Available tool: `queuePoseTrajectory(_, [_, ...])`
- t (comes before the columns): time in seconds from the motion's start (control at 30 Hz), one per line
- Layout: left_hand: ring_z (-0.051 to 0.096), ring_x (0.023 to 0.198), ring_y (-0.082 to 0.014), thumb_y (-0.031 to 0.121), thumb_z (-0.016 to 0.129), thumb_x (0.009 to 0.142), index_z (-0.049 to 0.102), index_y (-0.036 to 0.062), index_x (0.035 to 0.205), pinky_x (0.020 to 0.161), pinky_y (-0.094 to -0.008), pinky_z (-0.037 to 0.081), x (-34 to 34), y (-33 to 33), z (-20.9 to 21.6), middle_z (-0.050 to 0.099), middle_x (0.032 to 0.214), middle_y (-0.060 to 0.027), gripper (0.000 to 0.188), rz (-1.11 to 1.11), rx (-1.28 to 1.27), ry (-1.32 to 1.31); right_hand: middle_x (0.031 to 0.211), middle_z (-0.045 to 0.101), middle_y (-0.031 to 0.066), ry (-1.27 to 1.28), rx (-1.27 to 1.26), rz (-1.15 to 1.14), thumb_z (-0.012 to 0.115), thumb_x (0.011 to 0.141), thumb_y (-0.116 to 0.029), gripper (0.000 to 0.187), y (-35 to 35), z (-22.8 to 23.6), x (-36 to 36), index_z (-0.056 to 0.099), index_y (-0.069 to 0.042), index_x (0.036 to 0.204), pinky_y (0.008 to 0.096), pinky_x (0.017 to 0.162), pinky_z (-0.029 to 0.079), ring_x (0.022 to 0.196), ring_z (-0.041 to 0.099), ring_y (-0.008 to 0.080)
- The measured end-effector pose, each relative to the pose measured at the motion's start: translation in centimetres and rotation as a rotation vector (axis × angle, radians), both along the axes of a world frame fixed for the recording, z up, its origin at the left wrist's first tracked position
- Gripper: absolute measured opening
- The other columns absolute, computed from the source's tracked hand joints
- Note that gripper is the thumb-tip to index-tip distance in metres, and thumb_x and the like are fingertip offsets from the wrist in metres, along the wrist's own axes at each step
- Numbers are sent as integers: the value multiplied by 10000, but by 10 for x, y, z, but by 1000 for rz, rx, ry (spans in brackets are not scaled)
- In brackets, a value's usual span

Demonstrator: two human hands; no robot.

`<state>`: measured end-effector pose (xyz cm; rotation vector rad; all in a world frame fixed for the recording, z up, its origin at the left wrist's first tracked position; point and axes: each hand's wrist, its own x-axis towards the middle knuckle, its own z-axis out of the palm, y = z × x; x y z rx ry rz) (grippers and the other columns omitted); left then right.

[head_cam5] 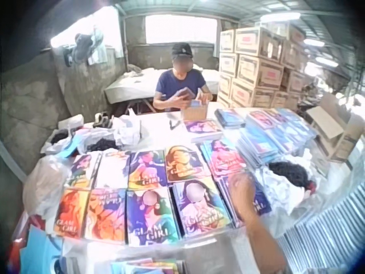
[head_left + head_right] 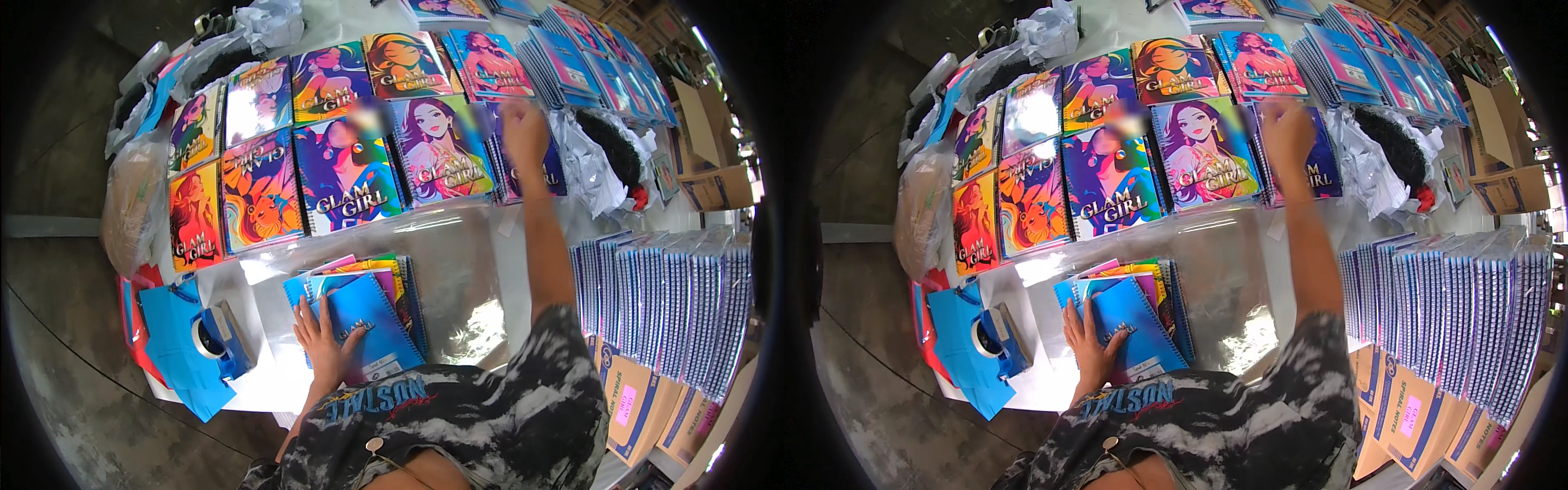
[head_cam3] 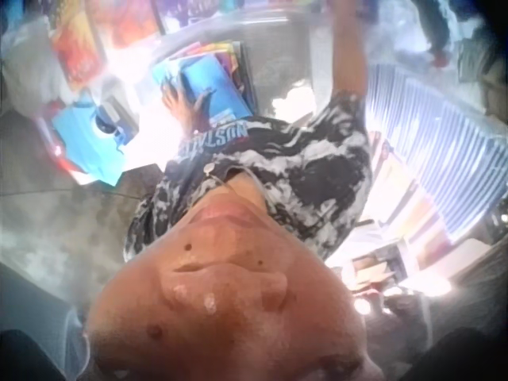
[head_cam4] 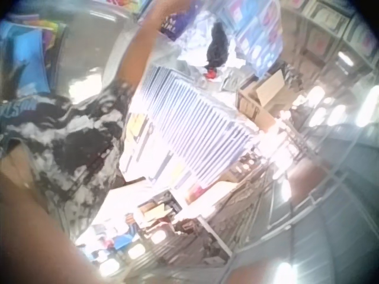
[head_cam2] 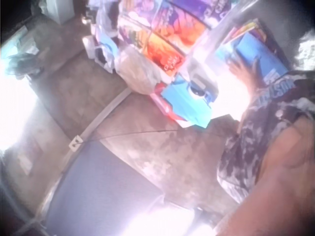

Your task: The person repeatedly places spiral-bound notebooks into clear plastic sleeves, folds the sleeves closed, and stacks the packaged units on the table. The workspace contains stacks of notebooks, plastic sleeves, and cardboard boxes.

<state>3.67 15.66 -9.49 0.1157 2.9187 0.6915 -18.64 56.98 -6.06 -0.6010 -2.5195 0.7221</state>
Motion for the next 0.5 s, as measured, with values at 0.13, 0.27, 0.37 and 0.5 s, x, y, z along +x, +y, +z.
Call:
queuePoseTrajectory(0.13, [149,1333,-409,437,726,681,283,139,1393,1040,-564,131,-4,1,0,148,1461,-193,890,-22,-13,9,1036,630,139,-382,212,-501,616,745,-446,417,103,-48,-89,644,-94,967,535,876,341,1169,429,339])
queuePoseTrajectory(0.27, [197,1319,-390,415,714,706,300,108,1385,1059,-505,155,-4,1,7,189,1446,-205,852,-14,-1,14,926,662,94,-70,136,-397,641,766,-466,460,116,-41,-98,663,-47,955,378,803,443,863,605,221])
queuePoseTrajectory(0.37, [197,1327,-374,463,650,753,274,94,1392,1065,-487,158,1,-14,-7,211,1444,-187,828,50,280,6,823,650,44,474,-360,182,676,788,-168,189,63,6,-64,649,-14,893,221,671,447,713,577,100])
queuePoseTrajectory(0.5, [214,1334,-295,686,228,858,211,31,1406,1093,-392,116,-3,-39,-9,200,1463,-143,854,414,996,-38,957,669,58,411,-387,582,635,767,26,134,-34,46,55,653,-25,889,263,856,454,947,608,160])
